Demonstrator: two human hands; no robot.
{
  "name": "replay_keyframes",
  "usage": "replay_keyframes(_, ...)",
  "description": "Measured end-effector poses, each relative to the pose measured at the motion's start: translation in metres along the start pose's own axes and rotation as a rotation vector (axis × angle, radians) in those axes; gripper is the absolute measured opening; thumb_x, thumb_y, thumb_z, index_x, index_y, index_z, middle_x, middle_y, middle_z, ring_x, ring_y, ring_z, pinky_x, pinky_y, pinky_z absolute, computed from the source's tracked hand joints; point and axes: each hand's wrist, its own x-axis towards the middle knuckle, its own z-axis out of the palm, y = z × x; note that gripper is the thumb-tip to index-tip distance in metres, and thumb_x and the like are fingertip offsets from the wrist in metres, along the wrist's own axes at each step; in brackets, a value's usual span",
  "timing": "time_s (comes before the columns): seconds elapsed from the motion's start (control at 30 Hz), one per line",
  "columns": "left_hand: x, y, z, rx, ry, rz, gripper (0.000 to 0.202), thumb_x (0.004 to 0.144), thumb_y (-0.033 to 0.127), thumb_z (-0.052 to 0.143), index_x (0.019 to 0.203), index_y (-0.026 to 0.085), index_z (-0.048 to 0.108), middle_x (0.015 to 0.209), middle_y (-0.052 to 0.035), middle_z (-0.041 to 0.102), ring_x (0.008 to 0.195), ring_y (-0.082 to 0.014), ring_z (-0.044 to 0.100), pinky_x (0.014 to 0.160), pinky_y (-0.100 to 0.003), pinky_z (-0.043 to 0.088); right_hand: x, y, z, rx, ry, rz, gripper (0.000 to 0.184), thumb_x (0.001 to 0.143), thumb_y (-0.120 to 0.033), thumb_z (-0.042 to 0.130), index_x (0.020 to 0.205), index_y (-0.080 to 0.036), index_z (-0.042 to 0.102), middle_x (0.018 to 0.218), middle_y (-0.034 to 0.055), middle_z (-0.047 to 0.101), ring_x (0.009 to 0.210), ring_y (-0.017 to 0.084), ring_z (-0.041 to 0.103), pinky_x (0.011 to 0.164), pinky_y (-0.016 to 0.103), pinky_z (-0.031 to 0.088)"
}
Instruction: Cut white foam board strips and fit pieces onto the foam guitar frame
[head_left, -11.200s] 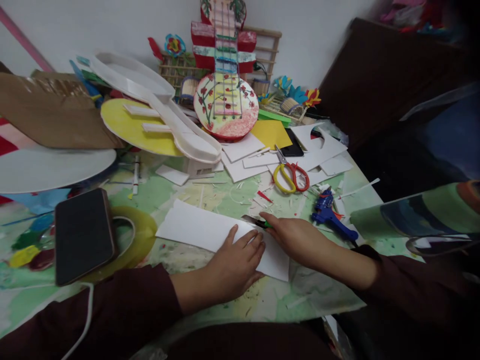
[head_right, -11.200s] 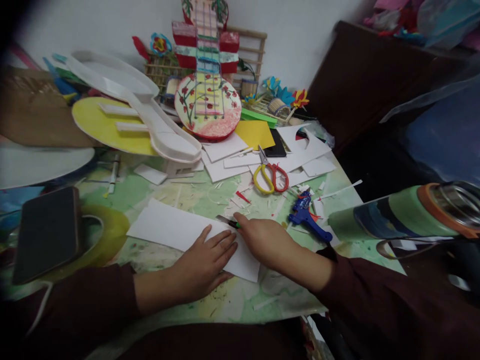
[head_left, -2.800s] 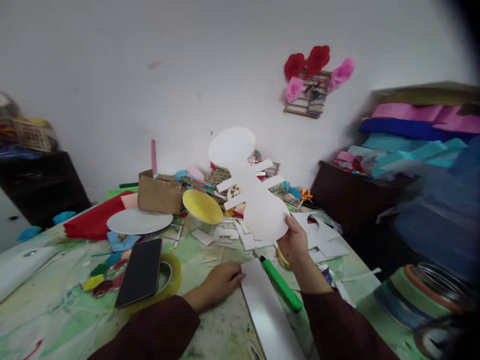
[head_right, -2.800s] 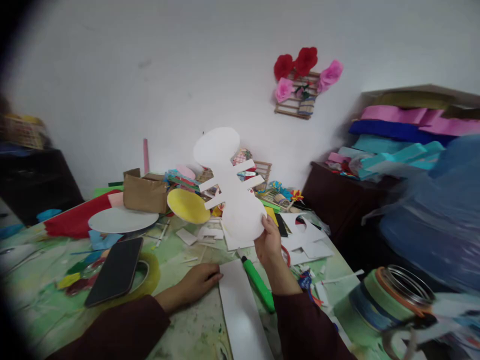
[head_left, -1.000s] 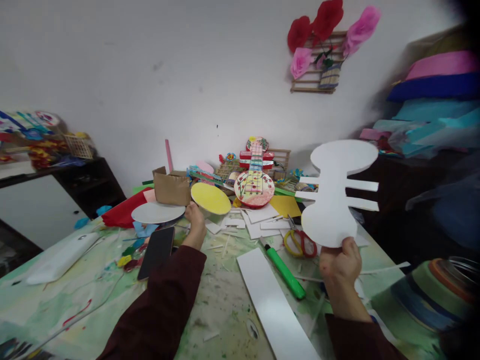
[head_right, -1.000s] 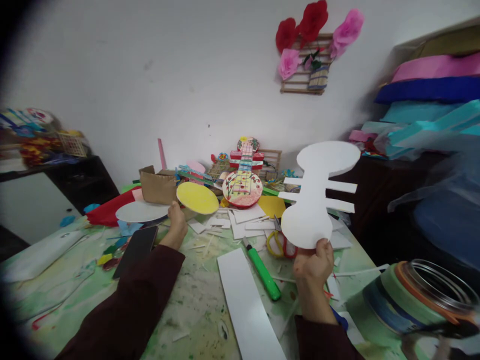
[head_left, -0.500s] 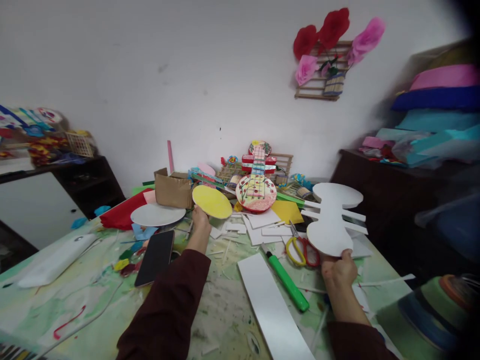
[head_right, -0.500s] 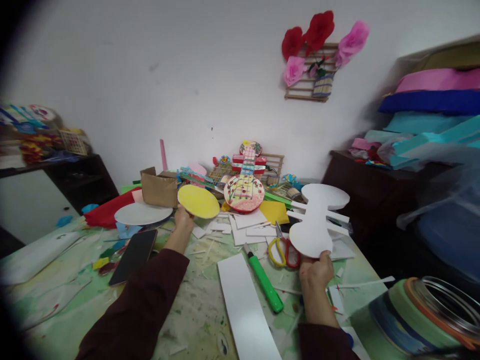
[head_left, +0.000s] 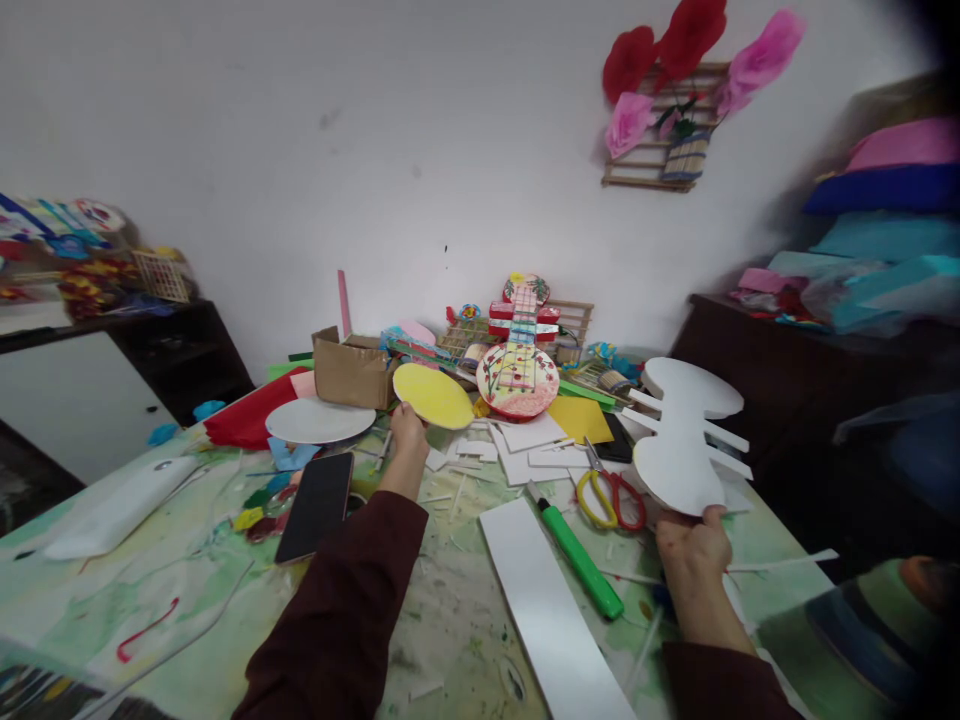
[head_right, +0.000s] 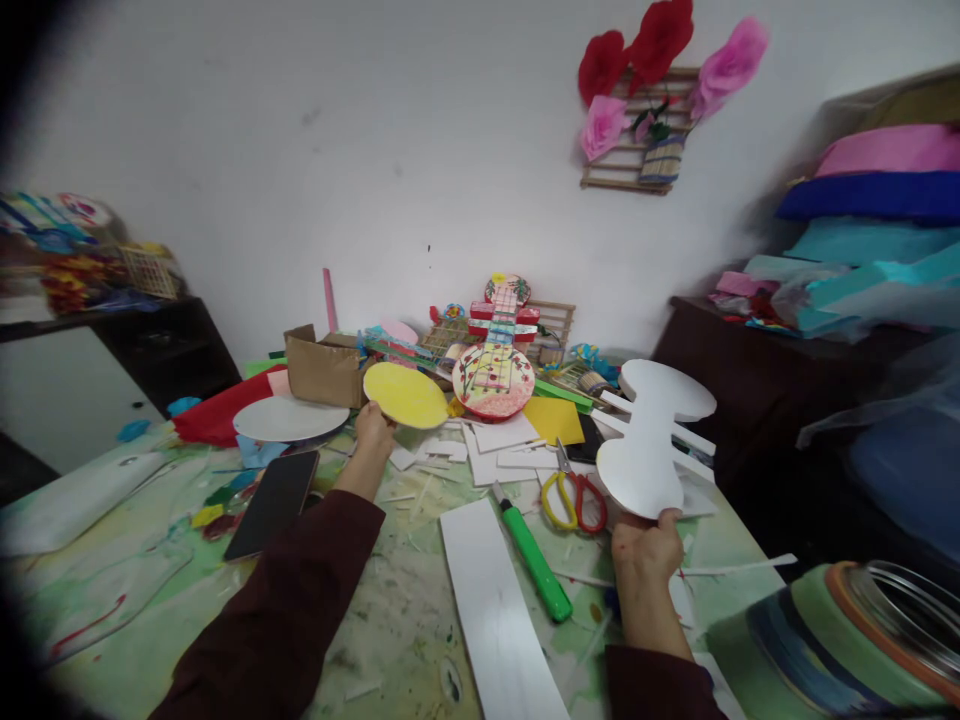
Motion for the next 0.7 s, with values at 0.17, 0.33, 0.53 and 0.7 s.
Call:
replay_keyframes(0.17, -0.005, 0.009, 0.002, -0.039, 0.002, 0.084, 0.016, 0.090, 0.021, 0.041, 0.081, 0.016, 0.054, 0.077, -0.0005, 0.060, 0.066, -0.0083, 0.058, 0.068, -0.023, 0.049, -0.003, -0.006, 0.007, -0.017, -0.023, -0.035, 0.024, 0.085, -0.031, 0.055, 0.103, -0.018, 0.060, 0.120, 0.0090, 0.063, 0.116, 0.022, 0.057, 0.092, 0.049, 0.049)
replay_keyframes(0.33, -0.018, 0.029, 0.011, -0.134, -0.060, 0.163, 0.018, 0.094, 0.024, 0.037, 0.086, 0.018, 0.053, 0.089, -0.0010, 0.063, 0.070, -0.0068, 0.059, 0.068, -0.020, 0.049, -0.014, -0.012, 0.013, -0.050, -0.036, -0.017, 0.022, 0.085, -0.026, 0.056, 0.105, -0.017, 0.060, 0.121, 0.0075, 0.062, 0.117, 0.020, 0.056, 0.093, 0.047, 0.050)
replay_keyframes(0.53, -0.045, 0.061, 0.019, -0.224, -0.249, 0.166, 0.015, 0.092, 0.034, 0.049, 0.091, 0.020, 0.056, 0.089, -0.0020, 0.067, 0.070, -0.0091, 0.062, 0.063, -0.020, 0.049, -0.017, -0.001, 0.014, -0.208, -0.126, 0.143, 0.021, 0.080, -0.029, 0.063, 0.092, -0.012, 0.062, 0.110, 0.0110, 0.066, 0.108, 0.017, 0.061, 0.093, 0.030, 0.050)
replay_keyframes(0.7, -0.066, 0.078, 0.019, -0.354, -0.486, 0.056, 0.012, 0.089, 0.030, 0.056, 0.096, 0.020, 0.061, 0.102, -0.0039, 0.070, 0.086, -0.0121, 0.067, 0.074, -0.024, 0.054, -0.006, 0.001, 0.028, -0.208, -0.175, 0.242, 0.018, 0.072, -0.021, 0.069, 0.087, -0.012, 0.062, 0.099, 0.0080, 0.068, 0.096, 0.015, 0.065, 0.081, 0.023, 0.055)
